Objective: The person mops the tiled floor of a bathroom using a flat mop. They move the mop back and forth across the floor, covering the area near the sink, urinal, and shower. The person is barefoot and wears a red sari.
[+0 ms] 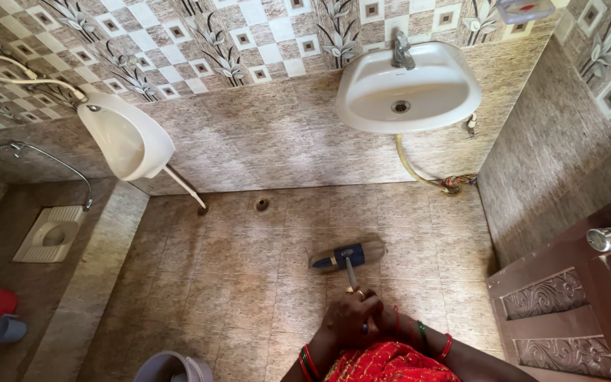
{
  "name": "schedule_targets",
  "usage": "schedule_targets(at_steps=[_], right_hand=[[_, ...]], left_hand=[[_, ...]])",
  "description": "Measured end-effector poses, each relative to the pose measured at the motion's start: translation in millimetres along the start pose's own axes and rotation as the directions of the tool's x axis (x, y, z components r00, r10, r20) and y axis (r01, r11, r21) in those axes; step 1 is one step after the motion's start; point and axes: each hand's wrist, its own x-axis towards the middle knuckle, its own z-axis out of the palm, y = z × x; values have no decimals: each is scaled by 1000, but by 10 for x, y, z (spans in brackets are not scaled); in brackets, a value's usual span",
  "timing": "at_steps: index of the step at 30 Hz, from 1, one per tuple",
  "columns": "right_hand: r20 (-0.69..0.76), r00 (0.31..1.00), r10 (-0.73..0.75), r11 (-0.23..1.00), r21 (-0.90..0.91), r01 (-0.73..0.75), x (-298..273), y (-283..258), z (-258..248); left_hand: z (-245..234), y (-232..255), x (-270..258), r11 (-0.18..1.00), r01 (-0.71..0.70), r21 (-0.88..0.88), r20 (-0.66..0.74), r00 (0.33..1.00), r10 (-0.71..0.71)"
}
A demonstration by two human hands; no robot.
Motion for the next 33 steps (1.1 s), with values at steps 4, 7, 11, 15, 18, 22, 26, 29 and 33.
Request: schedule_targets(at_steps=[4,7,11,15,18,22,26,29,33], right_hand=[[-87,993,75,997,4,-75,-134,263,219],[-81,983,166,984,-54,-171,62,348,231],[-32,923,384,899,-216,-381,382,205,105],[50,671,740,615,-454,-644,534,132,-45],[163,542,824,555,-418,-719,550,119,-184],[-68,734,676,677,-336,-654,565,-148,-351],[-215,953,213,879,-385,-283,971,-655,-588],[-138,990,-19,873,-485,-51,1270,-1176,-633],[-11,1000,-27,883,-470,19,1425,-1681,-719]], left_hand=[[203,-216,-113,989,-144,-31,-8,990,144],[341,-434,-186,989,-146,-19,19,989,147],[509,-773,-209,980,-198,-8,29,980,198],[824,-1151,-303,987,60,-149,31,998,-56],[1000,-1452,-389,952,219,-215,17,975,-220],[1068,-1728,-376,973,222,-58,-18,975,-223],[1307,-1588,-288,965,233,-119,-44,970,-239],[1451,-1423,-264,976,113,-186,-122,983,-137],[1431,-1342,-379,999,-5,-41,-118,993,0]])
